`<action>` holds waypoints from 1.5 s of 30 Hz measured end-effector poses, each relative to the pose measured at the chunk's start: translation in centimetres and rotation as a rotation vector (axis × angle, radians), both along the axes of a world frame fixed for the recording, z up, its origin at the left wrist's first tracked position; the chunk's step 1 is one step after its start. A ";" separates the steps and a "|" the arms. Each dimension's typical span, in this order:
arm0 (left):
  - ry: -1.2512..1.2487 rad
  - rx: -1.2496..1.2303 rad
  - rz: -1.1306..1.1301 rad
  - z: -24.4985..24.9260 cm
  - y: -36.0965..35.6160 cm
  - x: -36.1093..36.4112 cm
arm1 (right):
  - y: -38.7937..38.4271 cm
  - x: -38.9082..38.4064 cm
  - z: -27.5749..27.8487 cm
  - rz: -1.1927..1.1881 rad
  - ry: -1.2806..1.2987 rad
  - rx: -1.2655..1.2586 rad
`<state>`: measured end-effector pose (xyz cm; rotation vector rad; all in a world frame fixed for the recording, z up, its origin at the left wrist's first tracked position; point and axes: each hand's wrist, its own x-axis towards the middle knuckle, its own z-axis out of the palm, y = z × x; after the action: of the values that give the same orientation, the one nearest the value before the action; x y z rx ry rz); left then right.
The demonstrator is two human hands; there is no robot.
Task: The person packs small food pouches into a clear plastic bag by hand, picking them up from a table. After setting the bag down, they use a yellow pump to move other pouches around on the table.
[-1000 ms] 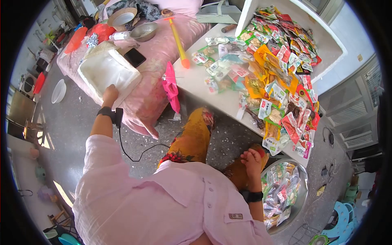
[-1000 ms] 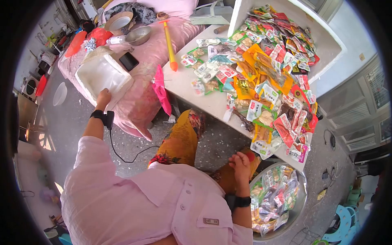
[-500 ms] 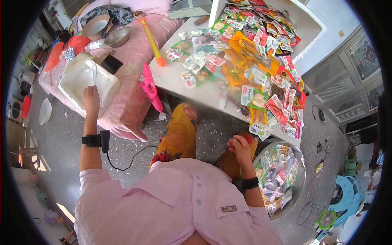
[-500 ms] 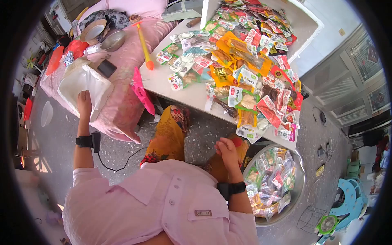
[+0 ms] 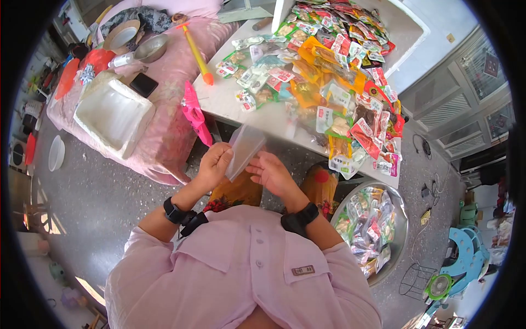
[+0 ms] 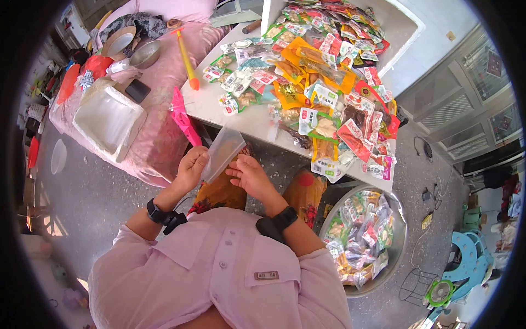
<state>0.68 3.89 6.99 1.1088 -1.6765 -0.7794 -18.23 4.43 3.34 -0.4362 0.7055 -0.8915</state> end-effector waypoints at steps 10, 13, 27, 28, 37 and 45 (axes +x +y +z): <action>-0.130 0.387 -0.169 -3.6 0.9 -1.0 | 0.4 -0.2 -1.6 -0.140 0.173 0.021; -0.157 0.411 -0.206 -4.1 0.9 -1.1 | 0.6 0.0 -2.5 -0.111 0.276 0.041; -0.341 0.139 -0.226 -2.4 1.4 -4.1 | 1.1 -0.1 -1.5 -0.101 0.426 -0.280; -0.318 0.188 -0.227 -2.8 1.3 -4.2 | 1.2 -0.2 -2.2 -0.102 0.424 -0.273; -0.289 0.350 -0.224 -3.5 1.0 -4.5 | 1.0 -0.5 -2.5 -0.056 0.425 -0.251; -0.136 0.287 -0.198 -5.2 0.7 -4.4 | 1.0 -0.3 -1.9 -0.080 0.428 -0.213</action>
<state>-3.73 4.61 1.79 1.2255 -1.8486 -1.1199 -18.57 5.45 1.46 -0.8079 1.0285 -0.9636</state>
